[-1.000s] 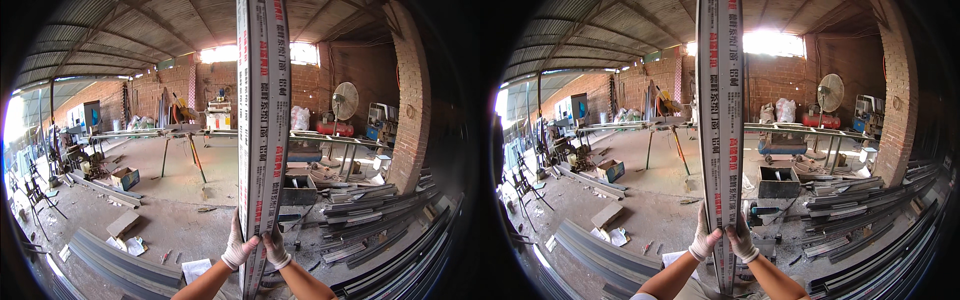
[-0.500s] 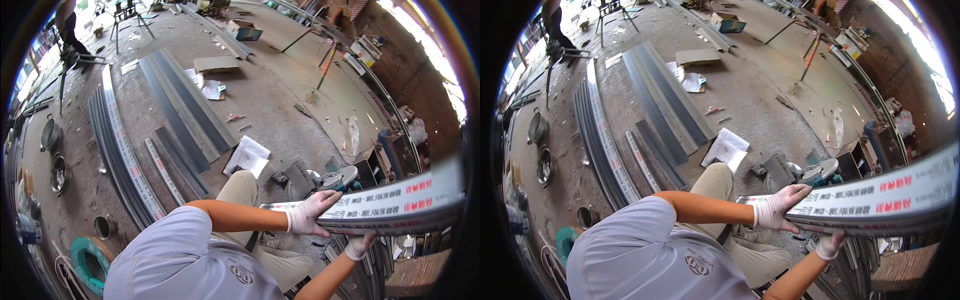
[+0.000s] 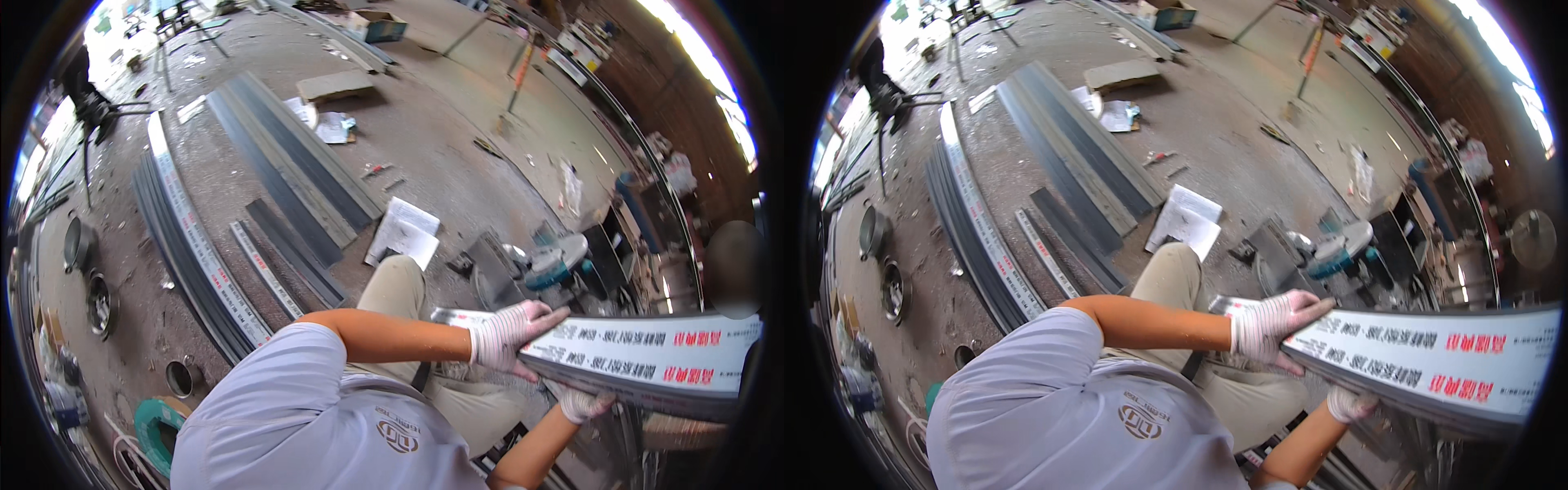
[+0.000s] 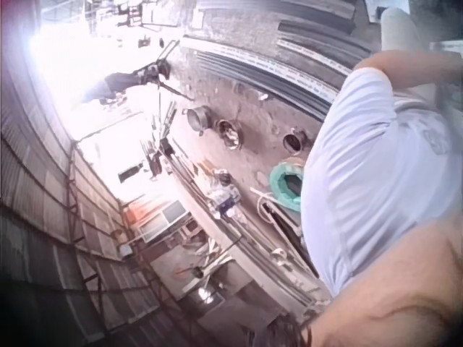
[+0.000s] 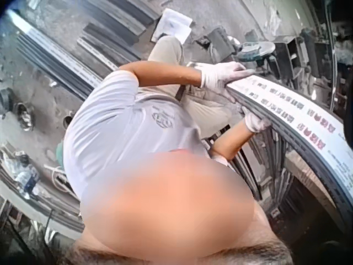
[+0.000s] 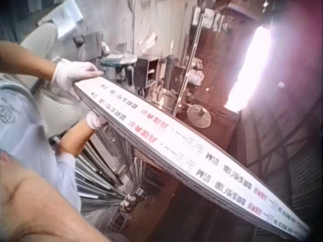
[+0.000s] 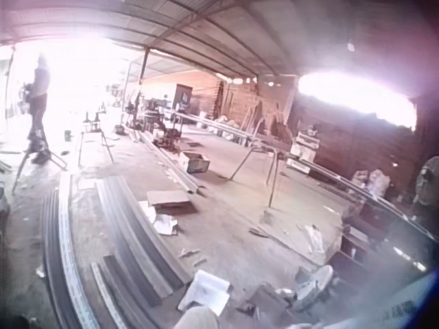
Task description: The person sits on the floor and uses a tape measure and pencil to measure and mark several long metal profiles. They handle each profile individually, mark specific lengths, and then place the profiles aside.
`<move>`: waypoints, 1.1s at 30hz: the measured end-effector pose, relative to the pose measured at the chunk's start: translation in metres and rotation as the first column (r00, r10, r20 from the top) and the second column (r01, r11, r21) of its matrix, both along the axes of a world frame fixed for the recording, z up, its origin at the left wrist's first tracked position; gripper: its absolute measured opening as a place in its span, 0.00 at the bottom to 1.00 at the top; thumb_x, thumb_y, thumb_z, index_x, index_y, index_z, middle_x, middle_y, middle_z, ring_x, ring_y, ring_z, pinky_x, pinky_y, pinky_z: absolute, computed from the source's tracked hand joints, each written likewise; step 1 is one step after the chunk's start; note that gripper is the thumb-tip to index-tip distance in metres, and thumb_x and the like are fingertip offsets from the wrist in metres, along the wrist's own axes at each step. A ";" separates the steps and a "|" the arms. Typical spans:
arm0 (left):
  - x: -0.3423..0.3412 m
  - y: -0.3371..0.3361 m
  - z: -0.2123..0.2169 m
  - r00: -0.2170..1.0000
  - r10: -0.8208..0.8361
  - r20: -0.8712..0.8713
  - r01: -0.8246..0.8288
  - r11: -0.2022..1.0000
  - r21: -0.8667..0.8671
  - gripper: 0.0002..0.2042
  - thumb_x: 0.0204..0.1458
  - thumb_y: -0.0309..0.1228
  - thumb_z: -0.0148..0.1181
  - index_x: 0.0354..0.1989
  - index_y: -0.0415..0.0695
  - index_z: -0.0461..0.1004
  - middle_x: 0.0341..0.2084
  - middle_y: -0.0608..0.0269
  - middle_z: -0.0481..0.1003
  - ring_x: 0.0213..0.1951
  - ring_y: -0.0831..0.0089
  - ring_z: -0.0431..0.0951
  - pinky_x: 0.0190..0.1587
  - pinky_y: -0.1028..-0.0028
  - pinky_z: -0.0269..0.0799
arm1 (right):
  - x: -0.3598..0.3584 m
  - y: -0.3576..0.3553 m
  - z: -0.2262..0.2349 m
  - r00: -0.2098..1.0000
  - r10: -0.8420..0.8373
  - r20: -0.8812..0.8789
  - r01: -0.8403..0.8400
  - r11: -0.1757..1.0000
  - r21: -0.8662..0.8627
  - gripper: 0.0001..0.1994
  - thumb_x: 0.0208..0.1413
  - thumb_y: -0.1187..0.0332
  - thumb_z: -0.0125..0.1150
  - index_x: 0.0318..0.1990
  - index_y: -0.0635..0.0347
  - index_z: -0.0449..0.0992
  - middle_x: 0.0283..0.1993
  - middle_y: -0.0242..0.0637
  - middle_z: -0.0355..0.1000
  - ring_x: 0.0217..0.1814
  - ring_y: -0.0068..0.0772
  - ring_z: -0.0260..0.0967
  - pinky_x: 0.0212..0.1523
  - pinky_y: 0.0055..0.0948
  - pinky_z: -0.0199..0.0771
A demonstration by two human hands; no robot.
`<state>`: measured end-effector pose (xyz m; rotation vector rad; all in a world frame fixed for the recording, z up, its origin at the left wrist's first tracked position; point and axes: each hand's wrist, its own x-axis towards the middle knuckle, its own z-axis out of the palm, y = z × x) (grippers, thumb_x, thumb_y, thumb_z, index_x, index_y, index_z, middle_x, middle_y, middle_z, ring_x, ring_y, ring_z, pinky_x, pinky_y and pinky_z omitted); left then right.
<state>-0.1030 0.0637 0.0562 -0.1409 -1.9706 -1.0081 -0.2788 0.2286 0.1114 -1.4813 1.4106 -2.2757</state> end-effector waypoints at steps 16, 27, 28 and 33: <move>-0.037 0.004 0.080 0.973 -0.213 -0.089 0.215 0.976 0.020 0.71 0.37 0.48 0.88 0.83 0.44 0.36 0.73 0.41 0.59 0.73 0.50 0.60 0.73 0.57 0.55 | -0.022 0.028 0.098 0.738 0.577 0.349 -0.404 0.793 -0.456 0.40 0.54 0.57 0.71 0.72 0.64 0.65 0.72 0.47 0.67 0.73 0.50 0.65 0.74 0.60 0.65; -0.013 0.002 0.145 0.988 -0.107 0.112 0.126 0.975 -0.181 0.72 0.22 0.55 0.87 0.77 0.35 0.50 0.44 0.42 0.71 0.47 0.48 0.74 0.53 0.59 0.73 | -0.042 0.076 0.134 0.906 0.282 0.315 -0.193 0.939 -0.286 0.30 0.58 0.58 0.63 0.66 0.64 0.68 0.64 0.47 0.70 0.65 0.48 0.69 0.65 0.56 0.71; -0.005 -0.004 0.152 0.976 -0.114 0.186 0.147 0.973 -0.178 0.72 0.22 0.56 0.86 0.79 0.40 0.50 0.44 0.42 0.71 0.45 0.47 0.75 0.50 0.58 0.75 | -0.046 0.073 0.134 0.919 0.253 0.304 -0.172 0.948 -0.269 0.29 0.59 0.58 0.63 0.65 0.64 0.68 0.63 0.47 0.71 0.64 0.48 0.70 0.64 0.56 0.72; 0.033 -0.027 0.168 0.986 -0.022 0.166 0.063 0.968 -0.244 0.68 0.23 0.57 0.85 0.80 0.58 0.52 0.44 0.43 0.72 0.46 0.45 0.77 0.48 0.56 0.76 | -0.040 0.057 0.149 0.969 0.144 0.200 -0.092 0.965 -0.247 0.26 0.61 0.59 0.59 0.62 0.64 0.70 0.60 0.47 0.72 0.60 0.47 0.72 0.60 0.54 0.74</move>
